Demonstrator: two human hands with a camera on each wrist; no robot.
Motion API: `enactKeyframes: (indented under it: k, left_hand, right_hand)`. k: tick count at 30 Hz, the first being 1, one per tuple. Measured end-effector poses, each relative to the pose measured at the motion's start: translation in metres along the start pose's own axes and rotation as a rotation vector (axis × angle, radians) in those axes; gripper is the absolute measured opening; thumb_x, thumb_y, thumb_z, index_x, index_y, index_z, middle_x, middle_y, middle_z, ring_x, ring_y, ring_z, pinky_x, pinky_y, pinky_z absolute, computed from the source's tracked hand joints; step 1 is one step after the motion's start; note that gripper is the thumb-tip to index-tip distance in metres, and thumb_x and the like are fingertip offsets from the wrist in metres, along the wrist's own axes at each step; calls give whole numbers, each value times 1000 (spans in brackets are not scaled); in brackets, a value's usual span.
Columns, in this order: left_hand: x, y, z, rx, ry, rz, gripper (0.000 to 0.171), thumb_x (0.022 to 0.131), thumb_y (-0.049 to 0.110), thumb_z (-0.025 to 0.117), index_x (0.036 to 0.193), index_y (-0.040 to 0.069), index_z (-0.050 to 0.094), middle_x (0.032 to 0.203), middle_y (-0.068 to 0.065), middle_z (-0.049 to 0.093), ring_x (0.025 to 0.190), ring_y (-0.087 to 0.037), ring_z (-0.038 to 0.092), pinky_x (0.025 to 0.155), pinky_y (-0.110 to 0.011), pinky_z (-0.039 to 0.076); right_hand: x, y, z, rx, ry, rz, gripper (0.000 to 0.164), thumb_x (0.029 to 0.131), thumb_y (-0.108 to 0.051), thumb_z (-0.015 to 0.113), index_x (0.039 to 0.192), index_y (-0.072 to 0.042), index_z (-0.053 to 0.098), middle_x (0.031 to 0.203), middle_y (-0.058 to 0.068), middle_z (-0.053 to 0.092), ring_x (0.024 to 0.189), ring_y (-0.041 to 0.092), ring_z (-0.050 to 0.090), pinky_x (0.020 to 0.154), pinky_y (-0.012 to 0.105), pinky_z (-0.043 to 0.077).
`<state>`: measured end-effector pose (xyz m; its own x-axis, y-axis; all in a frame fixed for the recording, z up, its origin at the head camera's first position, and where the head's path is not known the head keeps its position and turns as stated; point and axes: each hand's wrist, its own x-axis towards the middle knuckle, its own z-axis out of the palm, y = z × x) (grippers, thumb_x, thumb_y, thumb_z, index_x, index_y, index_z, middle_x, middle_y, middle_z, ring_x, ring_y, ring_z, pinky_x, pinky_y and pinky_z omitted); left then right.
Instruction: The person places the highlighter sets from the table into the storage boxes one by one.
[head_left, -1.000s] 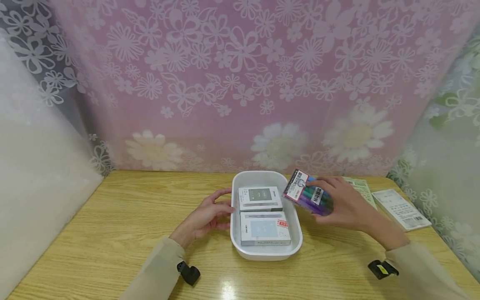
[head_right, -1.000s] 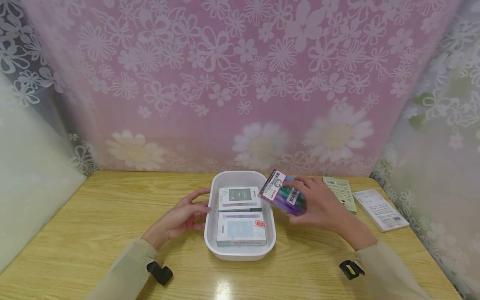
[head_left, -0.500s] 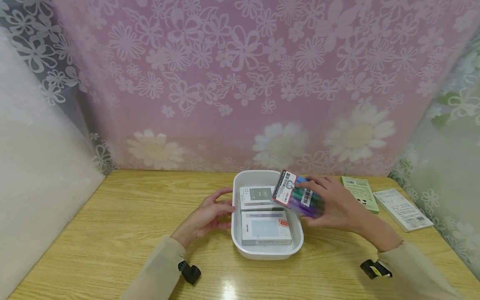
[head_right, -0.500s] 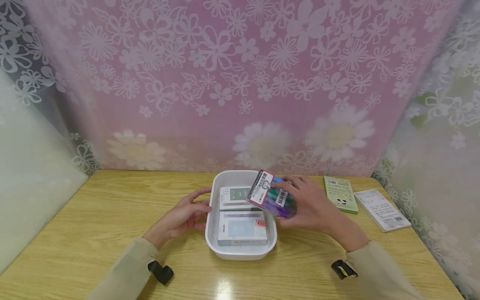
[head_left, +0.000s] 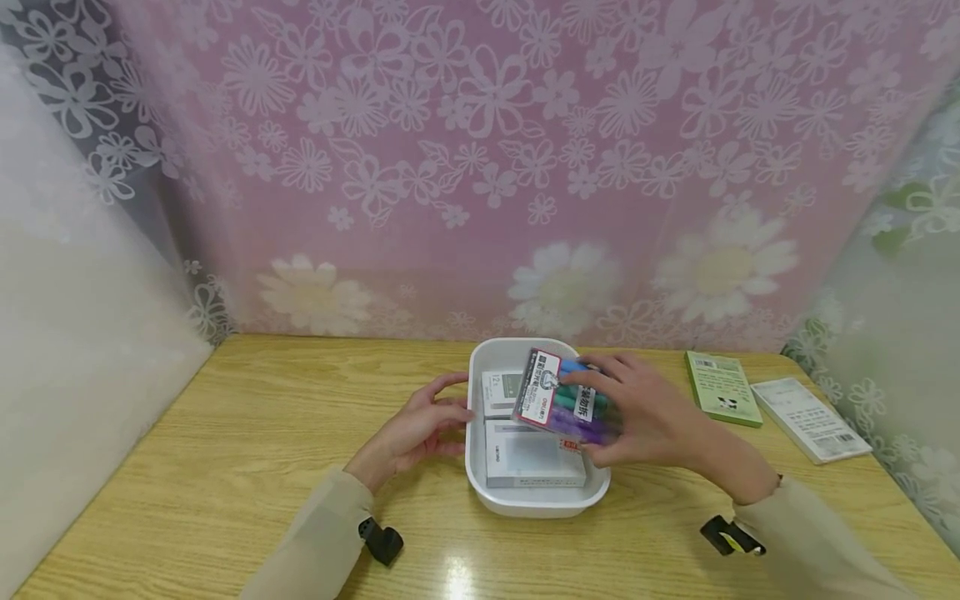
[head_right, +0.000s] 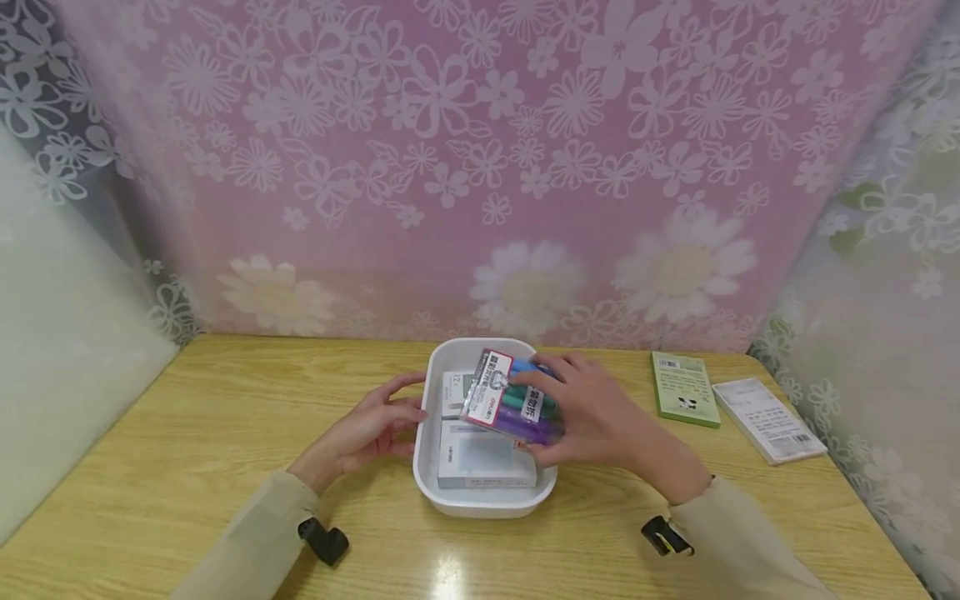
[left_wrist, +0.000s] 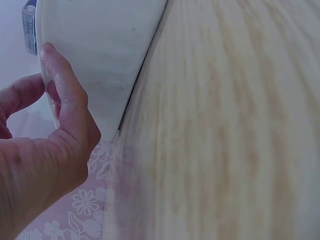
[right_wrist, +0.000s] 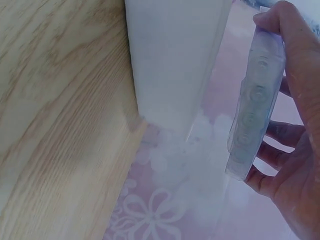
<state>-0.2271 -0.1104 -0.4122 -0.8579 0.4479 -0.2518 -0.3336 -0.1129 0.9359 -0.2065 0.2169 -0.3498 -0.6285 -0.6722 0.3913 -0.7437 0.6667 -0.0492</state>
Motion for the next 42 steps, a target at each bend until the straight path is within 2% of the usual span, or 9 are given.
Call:
enactKeyframes:
  k: [5,11,17,33,42]
  left_hand:
    - [0,1,0,8,-5,4,70,95,4,62,157,16,32,136,-18,60,100,-17,69,67,-28,61]
    - [0,0,-1,13,-3,9,68,95,4,61,156,17,33,134,-18,60,98,-16,69,67,-29,62]
    - [0,0,-1,12,2,6,67,95,4,61,156,18,35,125,-12,64,97,-16,69,67,-31,63]
    - [1,-2,-2,19,-12,19,68,95,4,62,156,14,33,119,-7,66,93,-14,70,67,-31,63]
    - [1,-1,-2,4,-3,12,69,94,3,62,156,16,34,118,-5,65,94,-14,70,65,-30,63]
  right_hand:
    - [8,-5,3,-7,-22,-34,78,63,-48,87,133,-26,62,138,9,61,121,30,58,90,51,56]
    - [14,-11,7,4,-73,-52,77,66,-46,86,135,-25,60,138,10,61,117,31,60,88,51,56]
    - [16,-15,11,28,-90,-67,76,67,-45,86,136,-25,60,138,11,60,116,30,60,87,51,57]
    - [17,-23,24,52,-164,-55,75,69,-48,85,136,-27,60,141,10,59,122,30,56,89,52,53]
    - [19,-26,34,83,-226,-52,75,71,-50,84,137,-27,59,142,10,58,121,30,56,93,57,54]
